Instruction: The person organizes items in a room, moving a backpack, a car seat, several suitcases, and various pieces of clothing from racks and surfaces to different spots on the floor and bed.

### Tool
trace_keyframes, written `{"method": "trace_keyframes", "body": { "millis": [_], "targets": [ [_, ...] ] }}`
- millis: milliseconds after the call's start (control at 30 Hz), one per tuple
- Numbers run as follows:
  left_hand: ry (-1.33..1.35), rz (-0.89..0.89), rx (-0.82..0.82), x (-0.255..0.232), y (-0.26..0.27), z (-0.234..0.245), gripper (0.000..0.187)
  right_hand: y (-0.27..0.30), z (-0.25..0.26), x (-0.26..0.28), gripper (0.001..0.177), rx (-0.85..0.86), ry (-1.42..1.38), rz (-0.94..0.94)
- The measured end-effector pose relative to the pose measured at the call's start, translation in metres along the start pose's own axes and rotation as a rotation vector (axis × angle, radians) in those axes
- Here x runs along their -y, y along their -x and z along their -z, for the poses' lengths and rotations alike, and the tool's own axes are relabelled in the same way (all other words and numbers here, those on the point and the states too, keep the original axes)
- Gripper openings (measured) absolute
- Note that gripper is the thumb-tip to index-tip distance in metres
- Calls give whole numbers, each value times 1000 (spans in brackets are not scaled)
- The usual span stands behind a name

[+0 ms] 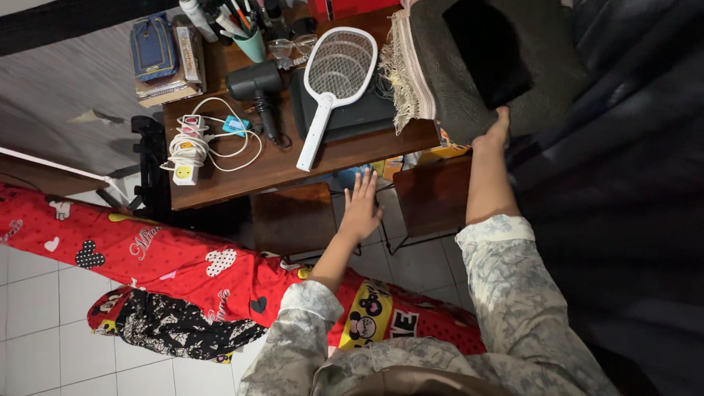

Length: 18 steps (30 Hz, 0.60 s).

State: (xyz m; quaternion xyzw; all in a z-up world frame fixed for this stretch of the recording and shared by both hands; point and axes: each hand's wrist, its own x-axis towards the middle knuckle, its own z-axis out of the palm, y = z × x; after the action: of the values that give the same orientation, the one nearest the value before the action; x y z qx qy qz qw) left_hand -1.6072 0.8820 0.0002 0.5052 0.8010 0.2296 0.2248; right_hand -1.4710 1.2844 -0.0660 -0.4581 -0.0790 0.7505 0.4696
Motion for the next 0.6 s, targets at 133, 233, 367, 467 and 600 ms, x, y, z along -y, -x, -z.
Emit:
{"method": "trace_keyframes", "body": {
  "millis": [133, 233, 367, 467, 600],
  "targets": [
    [46, -7, -26, 2, 11, 2, 93, 9, 13, -2, 76, 79, -9, 31],
    [79, -11, -66, 9, 15, 7, 95, 13, 18, 2, 76, 240, -51, 72],
    [117, 9, -89, 16, 28, 6, 95, 24, 12, 7, 76, 318, -93, 128],
    [115, 22, -80, 17, 39, 2, 95, 47, 9, 22, 75, 198, -42, 186],
    [122, -11, -97, 11, 47, 2, 95, 70, 6, 38, 68, 411, -136, 228]
  ]
}}
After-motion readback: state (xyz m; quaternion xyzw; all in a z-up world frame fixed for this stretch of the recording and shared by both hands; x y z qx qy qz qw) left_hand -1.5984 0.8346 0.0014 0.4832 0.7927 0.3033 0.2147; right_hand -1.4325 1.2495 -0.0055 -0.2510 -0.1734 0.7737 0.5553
